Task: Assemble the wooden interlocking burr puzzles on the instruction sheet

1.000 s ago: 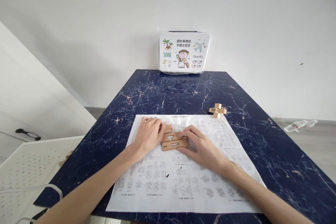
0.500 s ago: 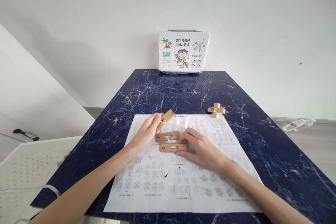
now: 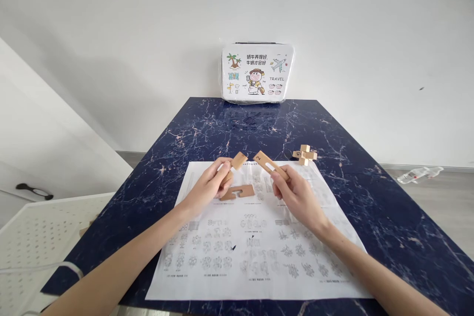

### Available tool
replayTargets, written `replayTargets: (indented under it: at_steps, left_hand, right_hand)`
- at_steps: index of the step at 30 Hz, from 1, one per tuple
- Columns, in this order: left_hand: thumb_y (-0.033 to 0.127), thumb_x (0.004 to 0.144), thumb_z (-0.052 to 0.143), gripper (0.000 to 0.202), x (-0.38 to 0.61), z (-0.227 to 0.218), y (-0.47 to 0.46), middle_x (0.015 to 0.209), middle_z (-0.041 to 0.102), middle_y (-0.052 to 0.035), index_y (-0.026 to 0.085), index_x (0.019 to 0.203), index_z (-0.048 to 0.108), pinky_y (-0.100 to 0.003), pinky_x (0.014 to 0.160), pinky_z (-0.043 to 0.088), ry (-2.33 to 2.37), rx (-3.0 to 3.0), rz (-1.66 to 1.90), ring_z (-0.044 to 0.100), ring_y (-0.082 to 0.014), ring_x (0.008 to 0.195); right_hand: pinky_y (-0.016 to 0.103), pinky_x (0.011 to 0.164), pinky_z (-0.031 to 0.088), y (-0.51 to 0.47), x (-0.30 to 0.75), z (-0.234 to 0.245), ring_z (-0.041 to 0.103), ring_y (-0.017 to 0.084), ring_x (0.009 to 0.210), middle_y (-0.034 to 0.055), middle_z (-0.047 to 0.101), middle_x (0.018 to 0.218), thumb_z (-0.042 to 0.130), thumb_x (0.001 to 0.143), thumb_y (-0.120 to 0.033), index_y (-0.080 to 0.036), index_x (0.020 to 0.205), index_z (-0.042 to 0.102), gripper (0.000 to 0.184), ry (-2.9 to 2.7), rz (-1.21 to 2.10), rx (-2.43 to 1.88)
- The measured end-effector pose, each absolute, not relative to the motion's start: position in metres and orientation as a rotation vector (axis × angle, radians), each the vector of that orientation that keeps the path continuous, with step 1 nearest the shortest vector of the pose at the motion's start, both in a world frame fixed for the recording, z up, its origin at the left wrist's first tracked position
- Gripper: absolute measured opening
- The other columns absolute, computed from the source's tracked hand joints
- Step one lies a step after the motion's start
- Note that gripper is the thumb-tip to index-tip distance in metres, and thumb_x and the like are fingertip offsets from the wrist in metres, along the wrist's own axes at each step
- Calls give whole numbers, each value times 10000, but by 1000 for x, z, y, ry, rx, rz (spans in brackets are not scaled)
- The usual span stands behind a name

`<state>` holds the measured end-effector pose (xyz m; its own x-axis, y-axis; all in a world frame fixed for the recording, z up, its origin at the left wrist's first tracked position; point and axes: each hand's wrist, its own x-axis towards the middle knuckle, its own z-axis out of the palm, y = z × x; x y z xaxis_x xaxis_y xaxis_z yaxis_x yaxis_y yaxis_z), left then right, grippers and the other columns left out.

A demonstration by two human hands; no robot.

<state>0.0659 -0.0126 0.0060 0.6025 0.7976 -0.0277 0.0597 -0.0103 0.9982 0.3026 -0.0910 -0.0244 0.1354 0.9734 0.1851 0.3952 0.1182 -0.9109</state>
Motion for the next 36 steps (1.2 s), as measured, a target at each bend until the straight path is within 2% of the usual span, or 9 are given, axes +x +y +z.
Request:
replayTargets:
  at_steps: [3,7,16,20,24,28,36]
  left_hand:
    - [502,1122,419,318,67,6,-15,721,327,63,216,1182,544,-270,522,211,670,1480,582,222,-103,554]
    - [487,1116,440,336,68,5,-19,779,402,45,221,1302,523,-272,540,248,607,1499,464,259,-108,578]
    - [514,1099,445,369,73,6,-26,770,454,36,213,1294,530,-254,539,340,652,1622,463,390,-119,599]
    - [520,1101,445,365,74,7,-26,770,470,28,214,1265,557,-241,520,350,645,1643,450,397,-115,593]
    - [519,1107,436,369,73,7,-27,745,467,32,212,1258,575,-236,498,336,662,1651,440,371,-109,563]
    - [533,1103,446,380,72,6,-27,750,473,33,217,1274,568,-236,483,321,674,1647,446,364,-102,543]
    - [556,1109,416,415,72,6,-28,732,450,46,216,1296,563,-238,490,312,683,1667,443,335,-100,533]
  right_hand:
    - [296,545,407,-90,303,-28,505,139,565,-13,592,710,445,1099,-527,-228,948,549,351,-1363,830,-1394]
    - [309,590,432,-93,297,-31,524,146,621,7,609,799,412,1113,-499,-214,1095,586,335,-1395,901,-1333]
    - [333,643,457,-99,289,-26,560,166,675,33,647,842,387,1123,-418,-213,1239,622,333,-1559,854,-1296]
    - [353,666,504,-101,288,-24,588,188,714,54,675,933,370,1114,-358,-246,1443,545,389,-1623,760,-1278]
    - [399,751,558,-101,289,-26,619,212,754,60,685,969,365,1111,-307,-303,1531,481,436,-1698,601,-1277]
    - [391,689,580,-101,293,-32,640,234,768,75,693,992,375,1108,-283,-351,1612,395,509,-1774,487,-1289]
    - [325,609,566,-100,297,-36,659,208,739,88,705,1045,343,1130,-270,-352,1696,234,583,-1906,282,-1305]
